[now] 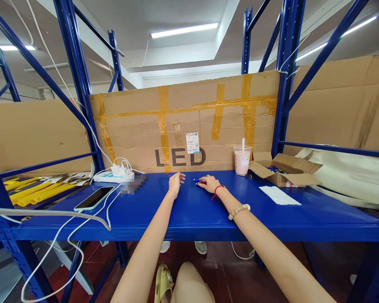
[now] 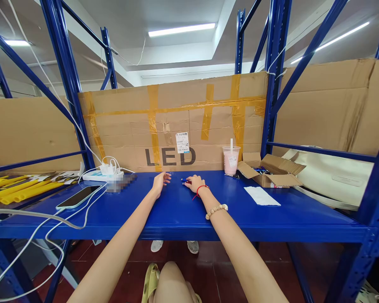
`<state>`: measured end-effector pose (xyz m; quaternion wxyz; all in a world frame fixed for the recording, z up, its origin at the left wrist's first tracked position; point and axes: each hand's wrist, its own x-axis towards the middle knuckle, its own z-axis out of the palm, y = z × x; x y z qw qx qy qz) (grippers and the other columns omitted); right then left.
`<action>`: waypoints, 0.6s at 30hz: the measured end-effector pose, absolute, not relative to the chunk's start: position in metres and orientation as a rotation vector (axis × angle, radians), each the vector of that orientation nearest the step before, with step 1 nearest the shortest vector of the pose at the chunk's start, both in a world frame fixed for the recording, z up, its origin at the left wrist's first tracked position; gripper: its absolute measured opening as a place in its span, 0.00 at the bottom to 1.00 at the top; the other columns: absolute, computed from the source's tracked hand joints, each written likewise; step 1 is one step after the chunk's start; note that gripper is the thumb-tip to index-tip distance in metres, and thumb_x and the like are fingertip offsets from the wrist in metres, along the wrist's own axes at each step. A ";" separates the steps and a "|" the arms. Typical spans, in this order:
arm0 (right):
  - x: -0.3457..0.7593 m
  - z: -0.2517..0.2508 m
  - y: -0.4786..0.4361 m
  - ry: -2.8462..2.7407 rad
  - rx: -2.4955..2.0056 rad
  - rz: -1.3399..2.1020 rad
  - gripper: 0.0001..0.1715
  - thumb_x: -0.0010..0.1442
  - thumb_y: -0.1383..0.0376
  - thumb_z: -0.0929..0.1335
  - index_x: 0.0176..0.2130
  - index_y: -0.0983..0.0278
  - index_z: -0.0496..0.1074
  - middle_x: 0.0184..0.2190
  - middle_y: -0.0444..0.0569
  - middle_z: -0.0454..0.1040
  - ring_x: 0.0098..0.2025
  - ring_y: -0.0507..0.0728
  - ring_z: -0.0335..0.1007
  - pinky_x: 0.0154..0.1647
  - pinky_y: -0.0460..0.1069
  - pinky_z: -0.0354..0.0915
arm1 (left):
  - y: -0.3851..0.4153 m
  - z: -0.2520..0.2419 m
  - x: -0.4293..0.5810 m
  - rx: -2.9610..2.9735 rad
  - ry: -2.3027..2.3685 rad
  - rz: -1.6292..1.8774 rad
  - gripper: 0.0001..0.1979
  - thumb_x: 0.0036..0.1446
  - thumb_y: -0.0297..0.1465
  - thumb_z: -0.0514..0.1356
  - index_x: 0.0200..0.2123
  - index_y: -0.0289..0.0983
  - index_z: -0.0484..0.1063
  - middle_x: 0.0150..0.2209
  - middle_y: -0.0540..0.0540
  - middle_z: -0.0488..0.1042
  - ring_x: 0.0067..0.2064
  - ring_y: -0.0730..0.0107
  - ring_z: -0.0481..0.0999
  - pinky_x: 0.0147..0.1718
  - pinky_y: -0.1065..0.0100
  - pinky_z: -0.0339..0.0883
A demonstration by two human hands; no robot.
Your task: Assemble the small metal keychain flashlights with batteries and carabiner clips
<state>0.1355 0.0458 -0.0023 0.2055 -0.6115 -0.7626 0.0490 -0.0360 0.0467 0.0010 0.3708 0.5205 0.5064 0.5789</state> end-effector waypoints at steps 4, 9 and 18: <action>0.129 -0.002 0.046 -2.270 -1.453 0.230 0.21 0.55 0.58 0.66 0.49 0.58 0.69 0.48 0.49 0.68 0.49 0.57 0.63 0.51 0.51 0.59 | 0.045 0.001 -0.037 1.412 1.305 1.625 0.17 0.51 0.35 0.45 0.26 0.34 0.70 0.28 0.45 0.73 0.26 0.73 0.69 0.26 0.72 0.59; 0.120 -0.006 0.048 -2.333 -1.038 0.439 0.21 0.50 0.61 0.69 0.45 0.62 0.72 0.44 0.47 0.72 0.45 0.54 0.68 0.49 0.46 0.62 | 0.040 0.004 -0.038 1.515 1.349 1.719 0.14 0.50 0.33 0.47 0.23 0.35 0.70 0.26 0.46 0.72 0.30 0.70 0.70 0.31 0.71 0.62; 0.124 -0.006 0.053 -2.232 -1.096 0.119 0.22 0.42 0.59 0.74 0.40 0.59 0.74 0.42 0.47 0.69 0.45 0.55 0.65 0.46 0.49 0.61 | 0.042 -0.007 -0.036 2.038 1.715 1.126 0.11 0.49 0.30 0.56 0.37 0.43 0.73 0.36 0.49 0.75 0.44 0.62 0.69 0.48 0.61 0.57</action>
